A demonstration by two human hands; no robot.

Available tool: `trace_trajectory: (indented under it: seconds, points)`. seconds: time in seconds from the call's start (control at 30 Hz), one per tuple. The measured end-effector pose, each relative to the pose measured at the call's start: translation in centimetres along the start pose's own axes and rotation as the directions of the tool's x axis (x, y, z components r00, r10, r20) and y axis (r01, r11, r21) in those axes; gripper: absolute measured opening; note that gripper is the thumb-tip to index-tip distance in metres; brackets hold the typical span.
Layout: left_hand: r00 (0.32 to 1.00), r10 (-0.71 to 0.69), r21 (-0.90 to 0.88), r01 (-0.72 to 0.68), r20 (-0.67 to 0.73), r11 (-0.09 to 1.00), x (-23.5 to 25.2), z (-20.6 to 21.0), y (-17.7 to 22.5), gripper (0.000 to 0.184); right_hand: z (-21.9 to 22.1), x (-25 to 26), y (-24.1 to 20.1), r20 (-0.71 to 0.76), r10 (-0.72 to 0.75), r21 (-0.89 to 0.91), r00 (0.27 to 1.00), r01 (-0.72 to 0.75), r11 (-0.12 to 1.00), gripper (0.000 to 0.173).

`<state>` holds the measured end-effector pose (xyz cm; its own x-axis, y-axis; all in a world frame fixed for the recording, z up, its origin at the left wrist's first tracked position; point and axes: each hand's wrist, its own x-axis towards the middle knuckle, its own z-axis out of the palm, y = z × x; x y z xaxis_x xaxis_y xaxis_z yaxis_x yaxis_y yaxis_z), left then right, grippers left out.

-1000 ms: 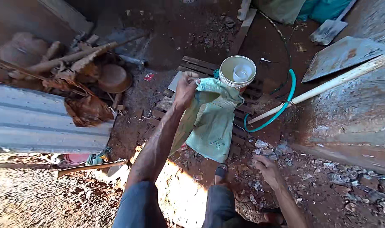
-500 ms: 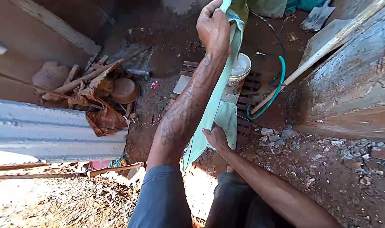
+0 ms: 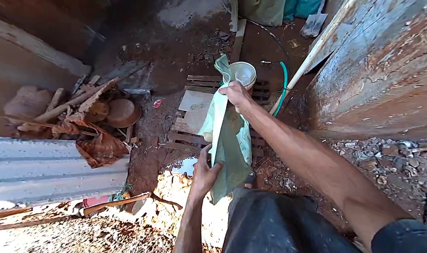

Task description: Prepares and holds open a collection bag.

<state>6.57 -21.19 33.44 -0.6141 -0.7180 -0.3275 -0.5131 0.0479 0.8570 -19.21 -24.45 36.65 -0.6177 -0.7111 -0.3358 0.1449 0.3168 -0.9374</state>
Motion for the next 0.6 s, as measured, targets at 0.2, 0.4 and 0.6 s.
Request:
trace_trajectory:
  seconds: [0.2, 0.4, 0.6]
  points:
    - [0.998, -0.035, -0.335, 0.014, -0.055, 0.942, 8.1, 1.8, 2.8, 0.041, -2.4, -5.4, 6.8, 0.217, -0.306, -0.006, 0.927, 0.315, 0.949, 0.051]
    - [0.995, -0.027, -0.221, 0.049, 0.099, 0.974, 14.6, 7.3, 5.0, 0.061, -7.6, -15.7, 19.3, -0.043, -0.230, -0.438, 0.972, 0.189, 0.879, 0.074]
    - [0.877, 0.075, -0.574, 0.244, 0.475, 0.782, 15.6, 16.3, 7.0, 0.049, -11.3, -17.7, 19.9, -0.459, -0.162, 0.024, 0.873, 0.195, 0.981, 0.029]
